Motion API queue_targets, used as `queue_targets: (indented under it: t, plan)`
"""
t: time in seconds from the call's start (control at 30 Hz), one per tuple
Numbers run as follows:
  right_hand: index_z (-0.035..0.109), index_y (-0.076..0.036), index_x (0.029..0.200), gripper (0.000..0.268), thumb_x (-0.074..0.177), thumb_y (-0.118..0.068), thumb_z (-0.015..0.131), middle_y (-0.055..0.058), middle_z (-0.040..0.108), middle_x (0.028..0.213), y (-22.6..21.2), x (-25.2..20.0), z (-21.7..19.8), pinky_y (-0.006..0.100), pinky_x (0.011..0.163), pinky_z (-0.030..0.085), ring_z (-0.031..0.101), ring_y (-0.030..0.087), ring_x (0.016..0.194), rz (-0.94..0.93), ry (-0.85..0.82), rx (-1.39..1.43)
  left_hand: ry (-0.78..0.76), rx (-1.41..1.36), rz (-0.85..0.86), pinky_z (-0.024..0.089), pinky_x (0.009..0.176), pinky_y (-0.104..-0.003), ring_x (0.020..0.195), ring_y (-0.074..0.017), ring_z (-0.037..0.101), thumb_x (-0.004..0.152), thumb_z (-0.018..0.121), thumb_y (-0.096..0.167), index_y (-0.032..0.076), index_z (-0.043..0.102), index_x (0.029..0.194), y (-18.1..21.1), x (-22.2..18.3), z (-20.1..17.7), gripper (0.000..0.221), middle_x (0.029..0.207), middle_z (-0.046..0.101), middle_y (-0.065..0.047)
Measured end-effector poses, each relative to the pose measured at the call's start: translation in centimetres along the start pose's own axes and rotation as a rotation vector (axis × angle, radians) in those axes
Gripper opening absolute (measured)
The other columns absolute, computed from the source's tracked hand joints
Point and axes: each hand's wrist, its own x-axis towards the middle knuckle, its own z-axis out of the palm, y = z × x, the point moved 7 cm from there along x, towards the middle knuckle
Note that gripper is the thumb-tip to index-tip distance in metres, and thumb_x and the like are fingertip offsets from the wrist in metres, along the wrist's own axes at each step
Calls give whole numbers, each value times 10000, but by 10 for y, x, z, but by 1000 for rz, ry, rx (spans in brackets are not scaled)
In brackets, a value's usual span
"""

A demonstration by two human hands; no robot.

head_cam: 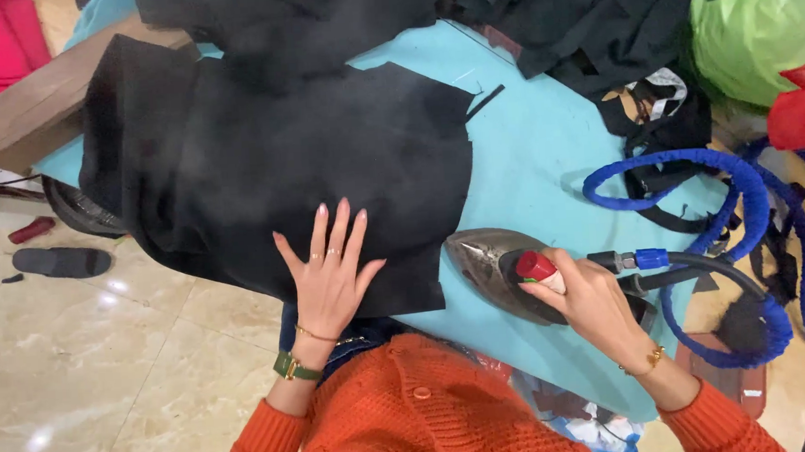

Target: Ironing and pressing black fabric pieces using a steam iron and a wooden clapper on a pressing table.

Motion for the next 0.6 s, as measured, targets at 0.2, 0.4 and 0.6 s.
queue_targets:
  t: [0.2,0.4,0.6]
  plan:
    - [604,-198,1203,448,891,-501,709,143,719,700,-6,1,-15,402,816,576,735,310,772,104,-39,7,-101,-22,-34,111,1153,-788,1567,-264,265,1046,366,628,258,427,1593,-17,4,8,663,1701,334,-17]
    - [570,-160,1192,437,924,-489,676,195,696,693,-73,54,-36,458,793,564,725,372,771,-32,-62,14,-62,-27,-140,110,1124,-805,1534,-320,339,1080,368,614,167,497,1571,-73,8,-6,676,1666,433,-45]
    - [554,-148,1107,398,967,-509,648,165,666,674,-157,116,-39,458,736,565,707,363,707,-286,-48,-74,-25,-6,-219,85,1154,-782,1547,-326,337,1089,431,610,208,558,1549,-121,-7,1,624,1525,599,-53]
